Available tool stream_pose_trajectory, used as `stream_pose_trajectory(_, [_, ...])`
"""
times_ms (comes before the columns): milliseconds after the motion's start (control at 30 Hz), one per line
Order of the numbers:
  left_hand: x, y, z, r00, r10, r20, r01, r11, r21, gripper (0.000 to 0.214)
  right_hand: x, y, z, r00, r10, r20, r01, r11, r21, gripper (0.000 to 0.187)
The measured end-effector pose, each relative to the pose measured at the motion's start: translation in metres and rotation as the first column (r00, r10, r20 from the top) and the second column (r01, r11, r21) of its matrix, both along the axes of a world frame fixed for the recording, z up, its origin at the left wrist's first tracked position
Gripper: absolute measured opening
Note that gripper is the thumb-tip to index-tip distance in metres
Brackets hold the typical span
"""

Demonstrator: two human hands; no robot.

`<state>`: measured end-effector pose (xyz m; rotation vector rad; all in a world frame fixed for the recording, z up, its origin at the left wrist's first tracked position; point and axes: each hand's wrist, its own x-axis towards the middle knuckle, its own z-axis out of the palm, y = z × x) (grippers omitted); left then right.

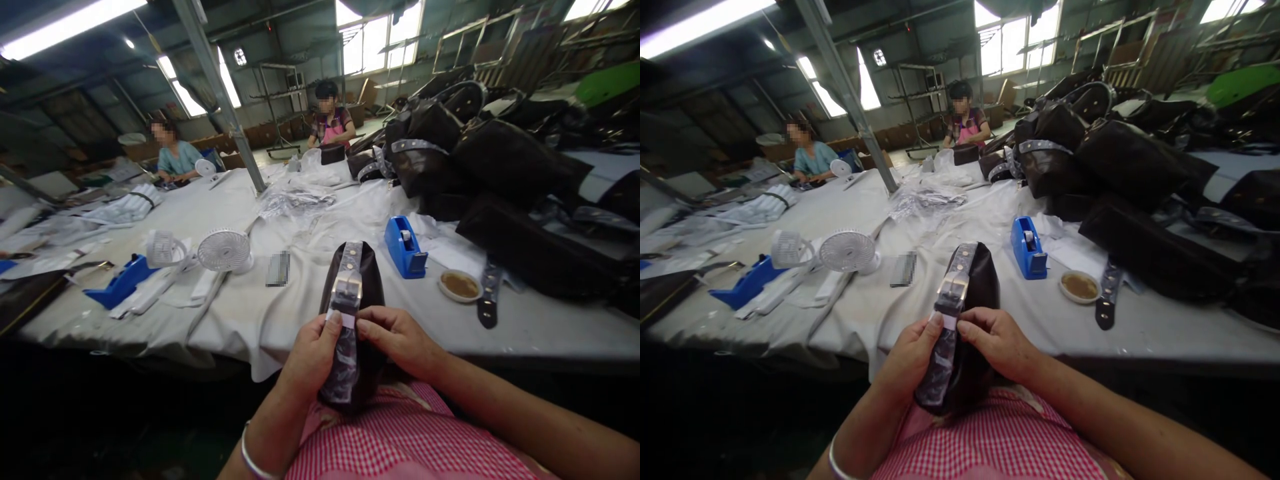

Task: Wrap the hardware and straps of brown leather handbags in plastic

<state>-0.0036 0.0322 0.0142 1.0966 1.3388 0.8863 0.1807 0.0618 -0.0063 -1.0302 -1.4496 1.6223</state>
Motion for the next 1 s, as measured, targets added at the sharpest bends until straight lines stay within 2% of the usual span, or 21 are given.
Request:
stream_pose_trajectory(67, [-0.007,-0.003,0.003,0.989,-0.045,-0.142,0.052,0.998,0.046,0.05,0.008,0.002,-0.008,0.994,-0.097,0.051,0.096,0.995,0.02,0.035])
stream_pose_trajectory(100, [-0.011,-0.005,0.005,0.964,-0.047,-0.26,0.069,0.995,0.075,0.05,0.01,0.003,-0.013,0.985,-0.152,0.087,0.15,0.988,0.031,0.035])
stream_pose_trajectory(133, [-0.013,-0.007,0.007,0.917,-0.031,-0.397,0.081,0.991,0.11,0.051,0.012,0.003,-0.017,0.973,-0.195,0.124,0.191,0.981,0.042,0.035])
stream_pose_trajectory(200, [-0.015,-0.009,0.012,0.768,0.061,-0.637,0.099,0.972,0.213,0.055,0.012,0.003,-0.024,0.96,-0.222,0.171,0.213,0.975,0.068,0.032])
stream_pose_trajectory(233, [-0.014,-0.009,0.014,0.701,0.111,-0.704,0.122,0.955,0.271,0.057,0.01,0.003,-0.026,0.963,-0.205,0.176,0.192,0.977,0.088,0.03])
stream_pose_trajectory(267, [-0.012,-0.008,0.015,0.665,0.147,-0.732,0.149,0.934,0.324,0.061,0.007,0.001,-0.026,0.97,-0.176,0.167,0.158,0.981,0.113,0.028])
stream_pose_trajectory(300, [-0.01,-0.007,0.015,0.662,0.161,-0.732,0.172,0.918,0.358,0.066,0.004,0.0,-0.025,0.979,-0.14,0.15,0.119,0.983,0.141,0.027])
stream_pose_trajectory(367, [-0.005,-0.001,0.014,0.716,0.142,-0.684,0.177,0.91,0.374,0.072,-0.001,-0.003,-0.023,0.989,-0.086,0.123,0.058,0.975,0.214,0.027])
stream_pose_trajectory(433, [-0.003,0.005,0.012,0.774,0.119,-0.622,0.133,0.929,0.344,0.068,-0.002,-0.004,-0.021,0.986,-0.081,0.144,0.04,0.963,0.266,0.029])
stream_pose_trajectory(500, [-0.004,0.01,0.012,0.8,0.133,-0.585,0.076,0.945,0.319,0.06,0.001,-0.004,-0.024,0.976,-0.111,0.189,0.057,0.961,0.27,0.029])
stream_pose_trajectory(600, [-0.007,0.012,0.017,0.786,0.133,-0.603,0.084,0.944,0.318,0.048,0.007,-0.002,-0.03,0.965,-0.161,0.208,0.111,0.966,0.233,0.031])
stream_pose_trajectory(700, [-0.003,0.012,0.022,0.769,0.067,-0.636,0.208,0.914,0.348,0.04,0.007,0.0,-0.032,0.97,-0.171,0.173,0.116,0.95,0.29,0.04])
stream_pose_trajectory(767, [0.002,0.014,0.022,0.77,0.031,-0.637,0.266,0.892,0.366,0.048,0.005,0.001,-0.028,0.979,-0.132,0.157,0.066,0.927,0.368,0.045])
stream_pose_trajectory(867, [0.009,0.02,0.023,0.774,0.075,-0.628,0.227,0.893,0.387,0.06,0.001,0.001,-0.02,0.982,-0.087,0.166,-0.002,0.88,0.475,0.051])
stream_pose_trajectory(933, [0.009,0.025,0.024,0.763,0.105,-0.638,0.186,0.91,0.372,0.045,0.001,0.002,-0.018,0.98,-0.096,0.174,-0.006,0.86,0.509,0.051])
stream_pose_trajectory(1000, [0.007,0.029,0.026,0.764,0.085,-0.64,0.174,0.928,0.331,0.026,0.003,0.002,-0.019,0.974,-0.135,0.183,0.025,0.864,0.503,0.047])
